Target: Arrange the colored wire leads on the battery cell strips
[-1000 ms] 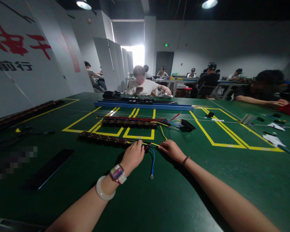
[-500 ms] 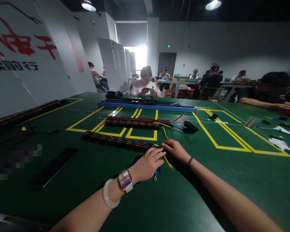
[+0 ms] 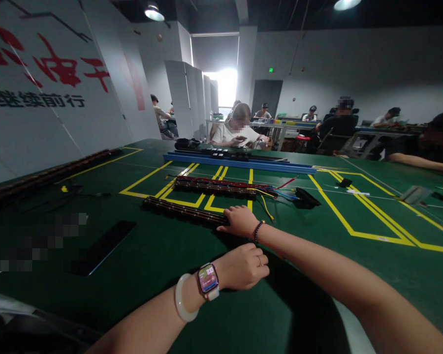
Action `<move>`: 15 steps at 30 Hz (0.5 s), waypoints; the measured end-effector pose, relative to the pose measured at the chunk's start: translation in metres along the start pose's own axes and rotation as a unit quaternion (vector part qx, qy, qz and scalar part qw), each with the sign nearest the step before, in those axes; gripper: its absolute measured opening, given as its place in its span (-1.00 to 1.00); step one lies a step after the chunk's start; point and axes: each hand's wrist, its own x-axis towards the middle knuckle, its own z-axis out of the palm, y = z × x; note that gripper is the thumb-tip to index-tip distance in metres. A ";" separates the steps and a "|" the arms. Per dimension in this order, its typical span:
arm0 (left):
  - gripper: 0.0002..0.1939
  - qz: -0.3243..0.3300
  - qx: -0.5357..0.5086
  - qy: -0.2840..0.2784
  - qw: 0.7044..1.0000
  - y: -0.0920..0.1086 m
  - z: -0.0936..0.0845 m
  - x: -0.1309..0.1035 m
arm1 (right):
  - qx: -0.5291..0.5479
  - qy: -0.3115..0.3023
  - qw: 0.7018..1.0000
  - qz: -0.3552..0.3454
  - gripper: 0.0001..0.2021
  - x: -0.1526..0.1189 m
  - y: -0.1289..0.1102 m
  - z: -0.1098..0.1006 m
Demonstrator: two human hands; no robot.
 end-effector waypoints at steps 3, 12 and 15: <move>-0.93 0.004 -0.003 0.004 1.000 -0.001 0.001 -0.001 | -0.018 -0.022 1.000 0.001 -0.51 0.012 -0.004 0.003; -0.92 0.011 0.005 0.001 1.000 -0.002 0.001 -0.002 | -0.077 -0.039 0.995 0.039 -0.44 0.045 0.030 0.010; -0.92 0.009 0.007 0.001 1.000 -0.002 0.000 -0.003 | -0.083 -0.041 0.993 0.067 -0.46 0.057 0.048 0.015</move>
